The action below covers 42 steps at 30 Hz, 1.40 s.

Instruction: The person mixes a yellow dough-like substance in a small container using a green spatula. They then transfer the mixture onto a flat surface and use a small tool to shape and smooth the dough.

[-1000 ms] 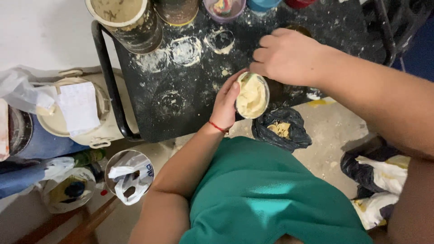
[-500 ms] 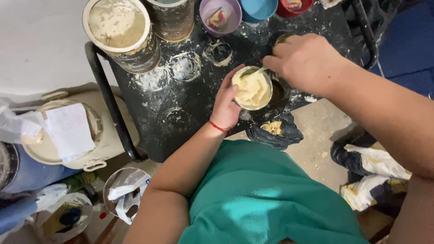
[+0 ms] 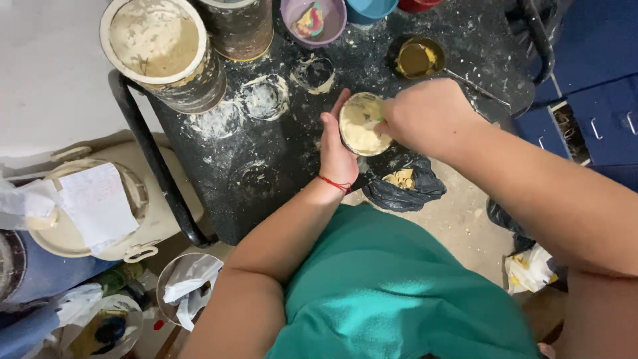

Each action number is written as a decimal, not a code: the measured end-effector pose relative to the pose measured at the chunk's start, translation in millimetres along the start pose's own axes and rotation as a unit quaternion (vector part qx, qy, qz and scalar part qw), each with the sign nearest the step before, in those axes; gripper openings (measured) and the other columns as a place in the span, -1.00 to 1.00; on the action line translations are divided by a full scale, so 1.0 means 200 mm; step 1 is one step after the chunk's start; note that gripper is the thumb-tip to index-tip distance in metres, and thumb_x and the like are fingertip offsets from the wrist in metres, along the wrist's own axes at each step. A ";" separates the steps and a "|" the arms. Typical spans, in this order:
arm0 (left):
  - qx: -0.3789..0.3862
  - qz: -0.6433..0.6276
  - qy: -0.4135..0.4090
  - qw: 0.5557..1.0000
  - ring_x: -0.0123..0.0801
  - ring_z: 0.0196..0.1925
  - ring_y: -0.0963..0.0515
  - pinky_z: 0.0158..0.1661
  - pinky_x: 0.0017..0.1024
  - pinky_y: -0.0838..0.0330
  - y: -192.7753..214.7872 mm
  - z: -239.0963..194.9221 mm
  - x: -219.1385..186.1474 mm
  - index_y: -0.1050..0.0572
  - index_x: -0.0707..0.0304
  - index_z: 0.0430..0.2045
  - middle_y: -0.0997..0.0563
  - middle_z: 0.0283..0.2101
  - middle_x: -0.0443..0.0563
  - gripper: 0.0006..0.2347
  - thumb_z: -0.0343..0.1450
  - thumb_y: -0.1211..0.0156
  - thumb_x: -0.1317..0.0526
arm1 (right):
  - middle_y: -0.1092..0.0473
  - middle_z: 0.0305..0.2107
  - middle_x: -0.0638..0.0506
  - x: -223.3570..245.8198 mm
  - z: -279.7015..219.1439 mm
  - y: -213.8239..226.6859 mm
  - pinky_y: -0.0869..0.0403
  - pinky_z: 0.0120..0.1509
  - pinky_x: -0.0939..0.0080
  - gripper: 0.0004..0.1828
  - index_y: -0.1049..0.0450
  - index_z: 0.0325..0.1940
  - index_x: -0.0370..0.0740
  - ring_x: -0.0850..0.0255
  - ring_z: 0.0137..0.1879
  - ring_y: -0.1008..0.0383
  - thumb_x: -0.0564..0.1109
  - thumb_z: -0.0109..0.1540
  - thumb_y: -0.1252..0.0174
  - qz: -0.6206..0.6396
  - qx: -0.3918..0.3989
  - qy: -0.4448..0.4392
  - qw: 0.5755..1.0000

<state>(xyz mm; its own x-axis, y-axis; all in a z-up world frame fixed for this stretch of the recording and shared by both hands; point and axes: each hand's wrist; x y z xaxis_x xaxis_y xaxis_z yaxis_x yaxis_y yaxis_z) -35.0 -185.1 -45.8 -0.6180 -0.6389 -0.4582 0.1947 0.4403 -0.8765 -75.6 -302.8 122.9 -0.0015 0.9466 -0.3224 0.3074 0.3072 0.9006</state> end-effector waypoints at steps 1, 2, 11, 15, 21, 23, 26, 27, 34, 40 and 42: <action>0.000 0.002 0.000 1.000 0.12 0.39 -0.37 0.27 -0.02 -0.44 0.01 0.01 0.03 -0.15 0.28 0.49 -0.34 0.37 0.43 -0.27 0.56 0.14 -0.31 | -0.44 -0.65 0.11 -0.04 0.01 -0.07 -0.49 -0.35 0.13 -0.59 -0.57 -0.39 -0.01 0.15 -0.44 -0.55 0.24 0.38 -0.11 0.002 -0.002 0.000 1.000; -0.009 -0.017 0.002 1.000 0.14 0.31 -0.46 0.20 0.00 -0.51 0.02 0.02 0.07 -0.24 0.29 0.43 -0.42 0.31 0.45 -0.35 0.58 0.08 -0.26 | -0.40 -0.66 0.14 -0.08 0.01 -0.13 -0.47 -0.38 0.16 -0.62 -0.54 -0.39 0.02 0.19 -0.46 -0.53 0.23 0.38 -0.13 -0.029 -0.075 0.024 0.996; -0.069 0.017 -0.057 0.996 0.11 0.19 -0.57 0.11 0.01 -0.57 -0.01 0.11 0.20 -0.37 0.34 0.32 -0.53 0.19 0.46 -0.43 0.56 -0.10 -0.16 | -0.41 -0.70 0.20 -0.22 -0.12 -0.15 -0.49 -0.38 0.21 -0.65 -0.51 -0.44 0.05 0.25 -0.51 -0.51 0.13 0.39 -0.11 -0.026 -0.086 0.060 0.994; -0.074 0.008 -0.060 0.995 0.14 0.25 -0.52 0.14 0.06 -0.54 -0.04 0.15 0.31 -0.26 0.26 0.44 -0.46 0.27 0.45 -0.38 0.55 -0.14 -0.15 | -0.42 -0.68 0.13 -0.18 -0.13 -0.17 -0.48 -0.38 0.16 -0.71 -0.46 -0.48 -0.01 0.21 -0.50 -0.49 0.00 0.32 -0.26 -0.091 -0.190 0.102 0.972; -0.114 -0.020 0.073 0.991 -0.02 0.11 -0.64 0.04 -0.14 -0.57 -0.10 0.08 0.35 -0.53 0.28 0.14 -0.66 0.06 0.23 -0.48 0.47 -0.02 -0.15 | -0.47 -0.59 0.20 -0.42 -0.01 -0.29 -0.40 -0.45 0.10 -0.57 -0.53 -0.47 0.07 0.05 -0.37 -0.57 0.25 0.39 -0.08 -0.056 -0.036 0.070 0.995; -0.111 -0.029 0.036 0.993 0.05 0.10 -0.65 0.00 -0.07 -0.61 -0.11 0.09 0.36 -0.50 0.23 0.19 -0.63 0.10 0.28 -0.48 0.50 -0.07 -0.18 | -0.46 -0.63 0.21 -0.40 -0.10 -0.16 -0.46 -0.38 0.19 -0.64 -0.57 -0.41 0.06 0.19 -0.43 -0.55 0.19 0.39 -0.13 -0.046 -0.046 0.069 0.996; -0.120 -0.030 -0.005 0.992 0.07 0.07 -0.67 -0.05 -0.03 -0.67 -0.10 0.09 0.33 -0.49 0.17 0.22 -0.62 0.12 0.31 -0.47 0.52 -0.13 -0.22 | -0.44 -0.68 0.23 -0.33 -0.20 -0.06 -0.51 -0.30 0.33 -0.67 -0.60 -0.40 0.05 0.36 -0.51 -0.48 0.12 0.40 -0.14 -0.046 -0.008 0.085 0.995; -0.129 -0.021 -0.012 0.991 0.03 0.06 -0.68 -0.05 -0.07 -0.68 -0.09 0.09 0.31 -0.51 0.16 0.20 -0.63 0.11 0.29 -0.47 0.51 -0.13 -0.23 | -0.42 -0.70 0.24 -0.30 -0.22 -0.04 -0.51 -0.31 0.38 -0.63 -0.59 -0.44 0.05 0.40 -0.53 -0.43 0.12 0.42 -0.10 -0.057 0.036 0.101 0.993; -0.127 -0.010 0.004 0.992 0.10 0.11 -0.64 0.01 0.02 -0.63 0.00 0.08 0.46 -0.49 0.21 0.20 -0.61 0.11 0.35 -0.51 0.55 -0.10 -0.18 | -0.38 -0.69 0.26 -0.31 -0.11 -0.21 -0.42 -0.42 0.24 -0.73 -0.53 -0.53 0.09 0.33 -0.55 -0.39 0.01 0.29 -0.25 -0.134 -0.127 0.132 0.974; -0.092 -0.020 -0.005 0.996 0.10 0.16 -0.61 0.04 0.02 -0.62 -0.04 0.04 0.35 -0.49 0.17 0.22 -0.58 0.17 0.36 -0.48 0.56 -0.05 -0.22 | -0.30 -0.64 0.27 -0.44 -0.22 -0.26 -0.34 -0.38 0.31 -0.81 -0.62 -0.32 0.12 0.32 -0.51 -0.36 0.13 0.34 -0.31 0.000 -0.297 0.131 0.946; -0.064 -0.014 -0.023 0.998 0.07 0.18 -0.59 0.08 -0.03 -0.61 -0.10 0.03 0.27 -0.46 0.24 0.23 -0.58 0.16 0.36 -0.49 0.59 0.01 -0.20 | -0.44 -0.40 0.05 -0.48 -0.28 -0.24 -0.37 -0.24 0.13 -0.87 -0.71 -0.10 0.04 0.10 -0.29 -0.46 0.03 0.31 -0.38 0.091 -0.360 0.152 0.916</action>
<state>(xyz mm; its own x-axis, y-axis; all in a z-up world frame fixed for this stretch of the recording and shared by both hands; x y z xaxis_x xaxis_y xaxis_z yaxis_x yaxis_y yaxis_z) -66.8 -232.2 -53.1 -0.5859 -0.6791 -0.4422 0.0771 0.4964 -0.8646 -143.2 -401.9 127.4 -0.3119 0.9383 -0.1495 -0.3788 0.0215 0.9252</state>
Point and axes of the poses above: each hand's wrist, its own z-axis towards the middle knuckle, its own y-axis out of the back of the hand, x = y × z
